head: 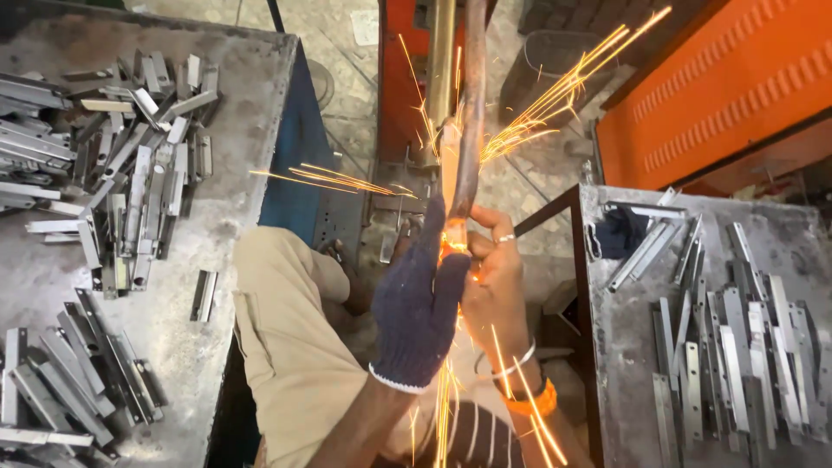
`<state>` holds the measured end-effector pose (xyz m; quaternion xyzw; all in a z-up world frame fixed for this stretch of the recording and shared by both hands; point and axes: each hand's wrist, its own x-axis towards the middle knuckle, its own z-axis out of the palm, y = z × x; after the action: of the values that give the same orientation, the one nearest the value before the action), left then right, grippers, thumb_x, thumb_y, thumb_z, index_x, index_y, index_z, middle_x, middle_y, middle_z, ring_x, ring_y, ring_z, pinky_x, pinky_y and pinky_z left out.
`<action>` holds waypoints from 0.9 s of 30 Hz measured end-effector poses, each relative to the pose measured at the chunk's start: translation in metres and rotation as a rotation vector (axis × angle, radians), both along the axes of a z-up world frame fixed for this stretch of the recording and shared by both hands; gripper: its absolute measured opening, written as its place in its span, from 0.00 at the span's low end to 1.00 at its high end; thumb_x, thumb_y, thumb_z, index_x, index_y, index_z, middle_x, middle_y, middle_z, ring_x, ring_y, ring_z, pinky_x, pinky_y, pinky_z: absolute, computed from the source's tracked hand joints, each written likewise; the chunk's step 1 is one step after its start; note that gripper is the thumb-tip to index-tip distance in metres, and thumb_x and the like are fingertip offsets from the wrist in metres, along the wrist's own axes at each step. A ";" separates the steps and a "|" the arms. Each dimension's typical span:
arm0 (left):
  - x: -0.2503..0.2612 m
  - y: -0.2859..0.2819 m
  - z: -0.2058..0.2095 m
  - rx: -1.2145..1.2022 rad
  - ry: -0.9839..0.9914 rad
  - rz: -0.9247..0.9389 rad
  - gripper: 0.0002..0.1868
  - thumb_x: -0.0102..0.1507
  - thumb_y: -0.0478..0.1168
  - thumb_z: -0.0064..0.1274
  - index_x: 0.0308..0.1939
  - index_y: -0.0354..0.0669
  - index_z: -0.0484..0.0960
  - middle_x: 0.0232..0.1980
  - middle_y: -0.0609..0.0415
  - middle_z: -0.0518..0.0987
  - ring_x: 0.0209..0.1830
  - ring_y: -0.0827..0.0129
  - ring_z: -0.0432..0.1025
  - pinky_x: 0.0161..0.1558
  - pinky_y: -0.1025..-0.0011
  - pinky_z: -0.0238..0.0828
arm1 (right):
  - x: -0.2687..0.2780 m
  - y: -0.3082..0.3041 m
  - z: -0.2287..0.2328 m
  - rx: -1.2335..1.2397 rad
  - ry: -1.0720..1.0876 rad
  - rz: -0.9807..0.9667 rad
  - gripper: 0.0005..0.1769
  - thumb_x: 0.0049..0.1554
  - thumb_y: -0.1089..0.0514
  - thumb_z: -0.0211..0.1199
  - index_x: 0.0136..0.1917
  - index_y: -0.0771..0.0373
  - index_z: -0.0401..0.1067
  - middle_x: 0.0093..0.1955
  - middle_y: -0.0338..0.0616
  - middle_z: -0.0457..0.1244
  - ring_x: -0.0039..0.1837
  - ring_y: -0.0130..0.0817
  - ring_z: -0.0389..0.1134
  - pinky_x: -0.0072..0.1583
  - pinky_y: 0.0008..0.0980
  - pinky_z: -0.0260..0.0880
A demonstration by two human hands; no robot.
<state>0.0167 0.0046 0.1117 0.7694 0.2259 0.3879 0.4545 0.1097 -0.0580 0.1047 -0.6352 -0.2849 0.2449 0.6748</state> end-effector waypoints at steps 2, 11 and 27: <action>-0.003 0.000 0.005 0.014 -0.011 0.004 0.31 0.70 0.38 0.52 0.76 0.37 0.65 0.40 0.47 0.79 0.35 0.57 0.75 0.38 0.63 0.70 | -0.005 -0.003 0.001 0.031 -0.014 0.014 0.25 0.61 0.70 0.59 0.70 0.70 0.56 0.47 0.41 0.69 0.44 0.19 0.68 0.42 0.18 0.67; -0.022 -0.025 -0.015 -0.025 0.004 0.059 0.27 0.68 0.39 0.51 0.72 0.38 0.71 0.40 0.47 0.82 0.35 0.59 0.75 0.38 0.64 0.70 | -0.035 -0.026 -0.004 -0.005 -0.015 -0.043 0.26 0.61 0.73 0.54 0.71 0.70 0.55 0.53 0.43 0.69 0.52 0.21 0.68 0.52 0.18 0.70; -0.138 0.086 -0.154 -0.935 -0.299 0.487 0.17 0.65 0.42 0.55 0.50 0.30 0.80 0.38 0.54 0.83 0.32 0.71 0.76 0.36 0.73 0.73 | -0.084 0.062 -0.070 -0.378 -0.571 0.621 0.08 0.61 0.55 0.65 0.52 0.60 0.76 0.41 0.45 0.72 0.38 0.34 0.71 0.41 0.35 0.70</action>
<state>-0.1209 0.0904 -0.0424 0.3472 0.4788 0.4453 0.6722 0.0260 0.0037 0.0345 -0.6737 -0.5865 0.2985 0.3363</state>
